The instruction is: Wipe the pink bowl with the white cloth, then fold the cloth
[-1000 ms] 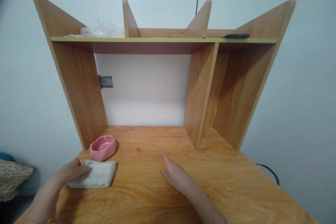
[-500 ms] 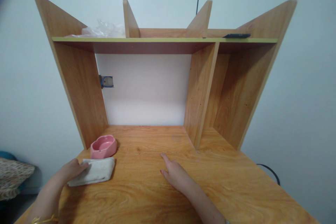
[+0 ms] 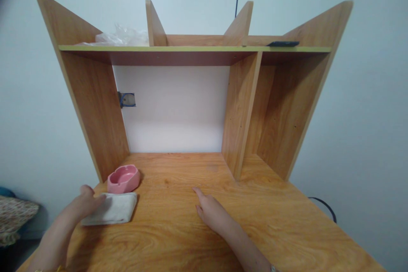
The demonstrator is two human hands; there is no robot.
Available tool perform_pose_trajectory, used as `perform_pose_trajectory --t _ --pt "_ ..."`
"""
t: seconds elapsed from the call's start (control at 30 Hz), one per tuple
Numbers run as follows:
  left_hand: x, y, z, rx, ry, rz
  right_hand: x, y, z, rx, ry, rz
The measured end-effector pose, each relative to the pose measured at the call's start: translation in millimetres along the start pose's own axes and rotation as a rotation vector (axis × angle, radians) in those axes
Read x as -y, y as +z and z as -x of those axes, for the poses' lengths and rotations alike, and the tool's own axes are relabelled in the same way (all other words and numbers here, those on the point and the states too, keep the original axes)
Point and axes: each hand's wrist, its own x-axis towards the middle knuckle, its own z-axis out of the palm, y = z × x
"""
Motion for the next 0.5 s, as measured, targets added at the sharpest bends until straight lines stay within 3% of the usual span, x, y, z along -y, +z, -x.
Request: perform_pose_trajectory --t 0.1,0.17,0.23,0.33,0.4,0.5 --pt "-25.7 -12.2 15.9 -0.058 -0.054 -0.049 1.9 -0.9 0.2 0.008 0.008 0.027" --pt "-44.9 -13.3 25.8 -0.137 0.001 -0.063 3.8 -1.8 0.7 0.011 0.022 0.044" --pt "-62.6 -5.4 33.7 -0.237 0.124 -0.072 5.1 -2.1 1.2 0.015 0.028 0.059" --pt "-84.5 20.1 44.7 -0.314 0.485 0.03 5.6 -0.8 0.9 0.019 0.022 0.071" --pt "-95.8 40.2 54.5 -0.231 0.66 0.111 5.5 0.8 0.0 0.002 -0.012 0.057" --pt "-105.8 65.6 71.8 -0.003 0.891 0.168 6.4 2.9 -1.5 -0.068 -0.103 0.052"
